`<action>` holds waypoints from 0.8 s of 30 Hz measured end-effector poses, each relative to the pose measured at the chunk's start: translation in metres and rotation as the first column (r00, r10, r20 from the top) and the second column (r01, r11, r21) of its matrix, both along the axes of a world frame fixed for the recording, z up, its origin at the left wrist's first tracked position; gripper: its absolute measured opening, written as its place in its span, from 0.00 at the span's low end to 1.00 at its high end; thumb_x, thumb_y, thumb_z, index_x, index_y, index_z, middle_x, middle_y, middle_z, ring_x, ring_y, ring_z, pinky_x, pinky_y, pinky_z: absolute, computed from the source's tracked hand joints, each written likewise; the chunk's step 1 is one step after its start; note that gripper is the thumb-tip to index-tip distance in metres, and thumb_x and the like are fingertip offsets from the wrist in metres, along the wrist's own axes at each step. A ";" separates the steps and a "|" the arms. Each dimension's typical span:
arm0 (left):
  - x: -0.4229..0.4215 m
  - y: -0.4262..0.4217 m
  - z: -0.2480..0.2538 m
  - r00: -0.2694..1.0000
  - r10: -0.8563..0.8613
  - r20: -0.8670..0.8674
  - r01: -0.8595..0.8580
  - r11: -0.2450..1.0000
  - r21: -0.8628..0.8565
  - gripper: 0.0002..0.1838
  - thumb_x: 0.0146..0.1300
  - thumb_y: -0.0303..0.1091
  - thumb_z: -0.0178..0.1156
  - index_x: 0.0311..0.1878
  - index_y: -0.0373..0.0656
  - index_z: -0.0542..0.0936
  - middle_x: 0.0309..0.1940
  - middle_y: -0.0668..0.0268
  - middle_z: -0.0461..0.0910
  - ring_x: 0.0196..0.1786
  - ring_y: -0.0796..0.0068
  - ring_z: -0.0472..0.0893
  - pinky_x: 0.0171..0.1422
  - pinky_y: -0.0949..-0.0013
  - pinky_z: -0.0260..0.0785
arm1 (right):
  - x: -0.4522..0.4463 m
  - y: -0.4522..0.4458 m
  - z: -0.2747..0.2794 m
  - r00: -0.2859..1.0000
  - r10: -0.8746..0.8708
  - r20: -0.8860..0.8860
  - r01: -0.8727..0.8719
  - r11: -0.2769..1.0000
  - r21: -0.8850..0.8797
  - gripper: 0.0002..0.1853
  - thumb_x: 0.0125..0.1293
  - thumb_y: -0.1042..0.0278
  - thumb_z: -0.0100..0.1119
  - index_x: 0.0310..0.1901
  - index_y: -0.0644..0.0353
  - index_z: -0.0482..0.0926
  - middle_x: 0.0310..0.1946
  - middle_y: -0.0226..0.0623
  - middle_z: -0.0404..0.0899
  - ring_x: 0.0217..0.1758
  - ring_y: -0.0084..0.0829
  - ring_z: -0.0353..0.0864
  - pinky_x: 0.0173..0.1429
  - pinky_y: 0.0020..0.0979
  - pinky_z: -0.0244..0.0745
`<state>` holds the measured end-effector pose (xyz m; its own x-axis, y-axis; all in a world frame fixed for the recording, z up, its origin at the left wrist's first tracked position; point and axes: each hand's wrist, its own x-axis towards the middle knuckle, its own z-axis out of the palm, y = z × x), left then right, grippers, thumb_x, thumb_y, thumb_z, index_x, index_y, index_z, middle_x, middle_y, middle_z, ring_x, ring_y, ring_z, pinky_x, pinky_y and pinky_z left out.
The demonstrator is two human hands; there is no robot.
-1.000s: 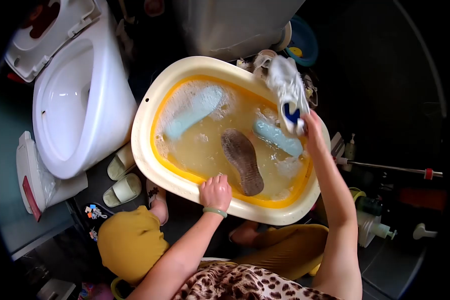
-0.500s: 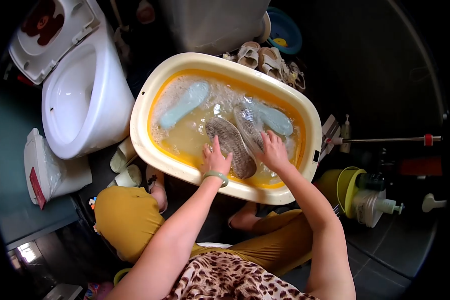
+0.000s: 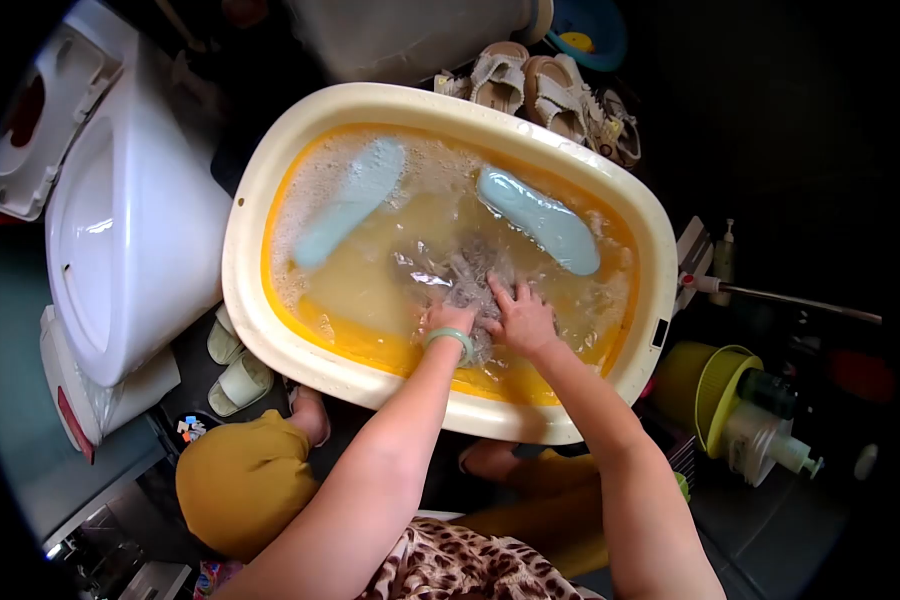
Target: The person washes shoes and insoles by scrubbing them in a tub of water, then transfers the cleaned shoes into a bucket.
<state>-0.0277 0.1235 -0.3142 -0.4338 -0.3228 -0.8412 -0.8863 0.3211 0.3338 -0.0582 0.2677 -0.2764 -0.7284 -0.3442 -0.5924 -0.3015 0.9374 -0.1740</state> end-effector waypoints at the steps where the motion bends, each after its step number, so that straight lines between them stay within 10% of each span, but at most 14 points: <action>1: -0.001 -0.001 -0.005 0.997 -0.035 0.065 0.029 0.995 0.092 0.51 0.51 0.52 0.67 0.75 0.52 0.52 0.73 0.46 0.52 0.71 0.52 0.62 0.73 0.59 0.56 | 0.002 0.003 -0.015 1.000 -0.001 0.020 0.001 1.000 0.000 0.41 0.60 0.42 0.57 0.73 0.31 0.50 0.72 0.51 0.52 0.71 0.54 0.58 0.65 0.61 0.59; 3: 0.025 0.021 -0.061 0.924 0.182 -0.336 -0.220 0.972 -0.079 0.42 0.57 0.54 0.62 0.72 0.48 0.60 0.72 0.54 0.57 0.70 0.57 0.64 0.73 0.59 0.55 | 0.012 0.011 -0.046 0.994 0.036 -0.106 -0.028 0.997 0.078 0.39 0.62 0.45 0.54 0.73 0.33 0.49 0.71 0.52 0.53 0.71 0.53 0.59 0.67 0.61 0.55; 9: 0.012 0.023 -0.078 0.886 -0.427 0.182 0.441 0.896 -0.049 0.39 0.60 0.53 0.58 0.71 0.45 0.61 0.70 0.54 0.61 0.70 0.57 0.64 0.74 0.61 0.54 | -0.004 -0.005 -0.006 0.990 -0.075 0.122 0.079 0.996 -0.030 0.37 0.64 0.48 0.49 0.74 0.42 0.51 0.70 0.53 0.54 0.71 0.53 0.59 0.69 0.63 0.51; 12: 0.010 0.024 -0.089 0.538 -0.842 -0.027 0.661 0.442 -0.606 0.42 0.59 0.54 0.57 0.72 0.42 0.59 0.68 0.53 0.65 0.67 0.57 0.69 0.73 0.61 0.55 | -0.010 -0.011 0.002 0.993 0.085 -0.085 -0.084 0.996 0.016 0.38 0.58 0.50 0.57 0.71 0.45 0.57 0.68 0.53 0.59 0.66 0.57 0.64 0.65 0.56 0.61; 14: -0.009 0.014 -0.058 0.948 -0.300 -0.110 0.257 0.920 -0.296 0.46 0.54 0.47 0.62 0.74 0.42 0.54 0.66 0.51 0.67 0.65 0.57 0.71 0.70 0.60 0.60 | -0.014 -0.002 -0.025 0.989 0.068 -0.129 -0.064 0.997 0.035 0.38 0.56 0.50 0.60 0.69 0.43 0.60 0.63 0.53 0.64 0.63 0.58 0.68 0.62 0.54 0.66; 18: -0.004 -0.015 -0.011 0.886 0.375 -0.272 -0.356 0.927 0.118 0.63 0.36 0.25 0.68 0.76 0.44 0.40 0.64 0.45 0.65 0.65 0.58 0.69 0.63 0.62 0.67 | -0.002 -0.008 0.007 0.988 -0.104 -0.117 0.103 0.995 -0.016 0.35 0.57 0.49 0.59 0.68 0.33 0.62 0.53 0.51 0.71 0.57 0.54 0.72 0.58 0.54 0.67; 24: 0.010 -0.040 0.083 0.778 0.333 -0.533 -0.235 0.941 0.244 0.61 0.36 0.22 0.65 0.76 0.47 0.43 0.67 0.50 0.61 0.66 0.55 0.66 0.66 0.64 0.63 | -0.003 0.007 0.073 0.958 -0.201 -0.203 0.149 0.957 -0.247 0.36 0.56 0.48 0.61 0.68 0.34 0.64 0.52 0.52 0.71 0.56 0.50 0.72 0.58 0.49 0.68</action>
